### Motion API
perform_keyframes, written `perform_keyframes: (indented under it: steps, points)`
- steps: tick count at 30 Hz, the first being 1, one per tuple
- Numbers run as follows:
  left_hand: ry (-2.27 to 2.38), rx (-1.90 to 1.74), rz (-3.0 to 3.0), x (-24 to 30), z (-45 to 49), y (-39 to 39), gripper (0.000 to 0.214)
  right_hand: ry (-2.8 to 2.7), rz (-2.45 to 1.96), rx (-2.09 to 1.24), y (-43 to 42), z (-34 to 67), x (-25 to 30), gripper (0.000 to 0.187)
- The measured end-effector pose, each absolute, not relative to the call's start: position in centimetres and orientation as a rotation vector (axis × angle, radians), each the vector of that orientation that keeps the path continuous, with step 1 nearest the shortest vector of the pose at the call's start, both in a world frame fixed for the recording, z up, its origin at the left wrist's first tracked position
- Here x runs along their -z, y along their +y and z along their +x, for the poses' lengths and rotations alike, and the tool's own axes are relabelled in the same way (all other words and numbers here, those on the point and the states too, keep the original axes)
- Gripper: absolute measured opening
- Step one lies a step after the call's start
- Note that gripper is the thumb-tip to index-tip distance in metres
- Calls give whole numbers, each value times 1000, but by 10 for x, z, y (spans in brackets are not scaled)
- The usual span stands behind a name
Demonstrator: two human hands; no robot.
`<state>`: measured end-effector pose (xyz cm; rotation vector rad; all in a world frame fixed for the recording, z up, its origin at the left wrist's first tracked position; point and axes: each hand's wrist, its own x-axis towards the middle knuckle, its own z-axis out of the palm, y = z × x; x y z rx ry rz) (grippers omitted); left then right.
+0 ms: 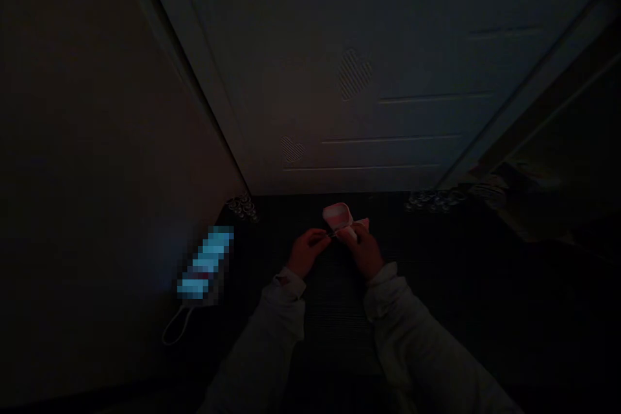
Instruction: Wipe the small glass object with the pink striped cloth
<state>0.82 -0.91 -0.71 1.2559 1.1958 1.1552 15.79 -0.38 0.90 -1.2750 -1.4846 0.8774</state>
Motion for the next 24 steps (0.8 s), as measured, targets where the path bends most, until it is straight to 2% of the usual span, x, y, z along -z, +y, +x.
perform_keyframes:
  steps: [7, 18, 24]
  points:
    - [1089, -1148, 1253, 5, 11, -12, 43, -1427, -1343, -815, -2, 156, -2, 31]
    - [1206, -1080, 1320, 3, 8, -10, 29, -1447, -1299, -951, -2, 160, -10, 28]
    - [1179, -1104, 1311, 2, 9, -11, 22, -1425, -1350, -968, -2, 161, -6, 33]
